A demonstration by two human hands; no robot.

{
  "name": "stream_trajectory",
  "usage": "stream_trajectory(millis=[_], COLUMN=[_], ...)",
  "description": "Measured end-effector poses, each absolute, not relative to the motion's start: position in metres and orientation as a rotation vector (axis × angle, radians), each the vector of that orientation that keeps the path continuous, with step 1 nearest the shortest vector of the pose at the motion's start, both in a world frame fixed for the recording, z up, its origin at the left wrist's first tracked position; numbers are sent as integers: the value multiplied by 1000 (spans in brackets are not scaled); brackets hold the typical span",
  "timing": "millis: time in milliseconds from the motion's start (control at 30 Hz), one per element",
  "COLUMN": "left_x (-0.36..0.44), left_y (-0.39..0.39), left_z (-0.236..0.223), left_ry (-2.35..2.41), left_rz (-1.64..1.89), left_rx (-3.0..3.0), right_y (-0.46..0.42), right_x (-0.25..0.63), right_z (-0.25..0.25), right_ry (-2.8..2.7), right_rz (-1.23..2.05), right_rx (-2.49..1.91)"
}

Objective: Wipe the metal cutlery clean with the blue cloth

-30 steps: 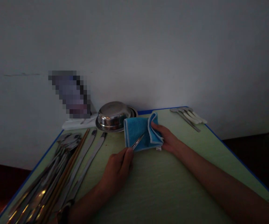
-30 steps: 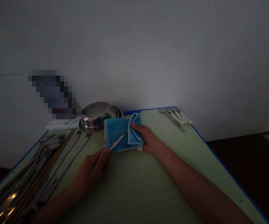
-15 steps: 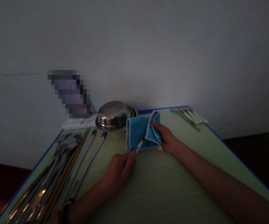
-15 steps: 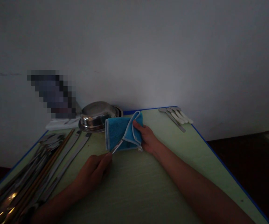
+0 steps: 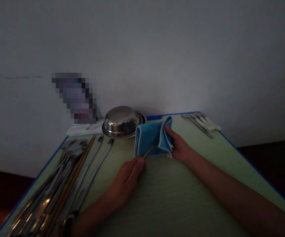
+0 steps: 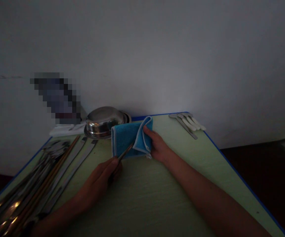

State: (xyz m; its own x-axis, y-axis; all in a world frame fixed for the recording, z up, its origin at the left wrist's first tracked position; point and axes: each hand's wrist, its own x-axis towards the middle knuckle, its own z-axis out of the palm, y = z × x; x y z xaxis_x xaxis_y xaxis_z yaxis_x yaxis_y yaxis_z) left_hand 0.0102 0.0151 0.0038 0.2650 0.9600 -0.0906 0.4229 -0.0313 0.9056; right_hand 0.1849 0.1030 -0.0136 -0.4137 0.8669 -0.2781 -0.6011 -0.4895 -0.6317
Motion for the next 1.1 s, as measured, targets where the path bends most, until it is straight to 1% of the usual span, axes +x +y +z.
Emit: stream_trajectory(millis=[233, 400, 500, 600, 767, 933, 1100], left_x=[12, 10, 11, 12, 13, 15, 13], left_y=[17, 20, 20, 21, 21, 19, 18], left_z=[3, 4, 5, 7, 5, 3, 3], left_ry=[1343, 1374, 1434, 1504, 1491, 1554, 1523], left_rz=[832, 852, 808, 764, 596, 346, 317], left_rx=[1509, 1446, 1509, 1618, 1794, 1984, 2039], right_y=[104, 105, 105, 104, 104, 105, 100], right_x=[186, 185, 185, 185, 183, 177, 175], right_z=[-9, -9, -9, -4, -9, -23, -20], right_ry=[-502, -550, -583, -522, -567, -710, -768], right_rz=[1955, 2001, 2034, 1973, 1948, 1718, 1648], right_rx=[-739, -736, -712, -730, -750, -930, -942])
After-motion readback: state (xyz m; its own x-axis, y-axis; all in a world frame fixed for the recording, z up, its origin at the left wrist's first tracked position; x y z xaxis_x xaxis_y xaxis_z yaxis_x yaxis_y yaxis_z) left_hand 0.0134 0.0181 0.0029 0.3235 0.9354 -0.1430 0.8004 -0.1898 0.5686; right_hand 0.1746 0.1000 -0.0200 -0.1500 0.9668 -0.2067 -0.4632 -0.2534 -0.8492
